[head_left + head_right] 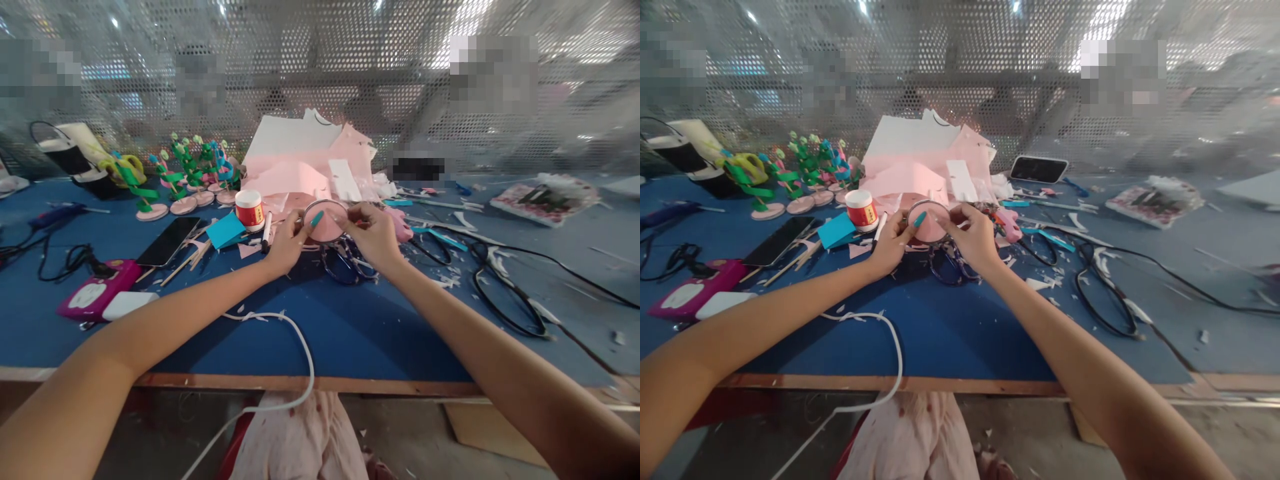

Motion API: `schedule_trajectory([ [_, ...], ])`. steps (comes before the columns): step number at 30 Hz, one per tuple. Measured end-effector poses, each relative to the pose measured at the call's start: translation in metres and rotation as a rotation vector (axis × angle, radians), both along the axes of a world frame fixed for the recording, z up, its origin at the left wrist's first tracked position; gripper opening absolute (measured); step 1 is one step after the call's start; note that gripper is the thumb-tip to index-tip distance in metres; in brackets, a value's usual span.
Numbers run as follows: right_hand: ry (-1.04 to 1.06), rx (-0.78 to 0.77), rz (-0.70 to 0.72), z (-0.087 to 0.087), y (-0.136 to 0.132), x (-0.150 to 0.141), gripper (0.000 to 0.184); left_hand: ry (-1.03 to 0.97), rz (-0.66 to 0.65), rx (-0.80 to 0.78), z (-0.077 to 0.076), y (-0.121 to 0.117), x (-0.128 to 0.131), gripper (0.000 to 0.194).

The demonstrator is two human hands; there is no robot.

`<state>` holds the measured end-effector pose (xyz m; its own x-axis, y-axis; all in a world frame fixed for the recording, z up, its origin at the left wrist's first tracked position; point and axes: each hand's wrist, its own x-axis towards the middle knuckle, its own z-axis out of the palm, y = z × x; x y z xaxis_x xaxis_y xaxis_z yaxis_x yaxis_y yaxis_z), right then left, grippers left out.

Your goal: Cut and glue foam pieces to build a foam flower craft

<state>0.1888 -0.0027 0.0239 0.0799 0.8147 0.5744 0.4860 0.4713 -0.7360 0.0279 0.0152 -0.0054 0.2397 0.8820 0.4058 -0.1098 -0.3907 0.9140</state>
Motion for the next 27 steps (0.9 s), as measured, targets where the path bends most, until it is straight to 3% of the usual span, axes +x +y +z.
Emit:
schedule_trajectory([
  [17,0.002,-0.010,-0.010,-0.0014,0.0019,0.0011,0.036,0.023,0.009,0.039,0.0010,0.0004,-0.0011,0.030],
  [27,0.052,-0.053,0.002,-0.0067,0.0067,0.0028,0.040,0.015,0.050,-0.003,0.0055,-0.0018,0.0004,0.039],
])
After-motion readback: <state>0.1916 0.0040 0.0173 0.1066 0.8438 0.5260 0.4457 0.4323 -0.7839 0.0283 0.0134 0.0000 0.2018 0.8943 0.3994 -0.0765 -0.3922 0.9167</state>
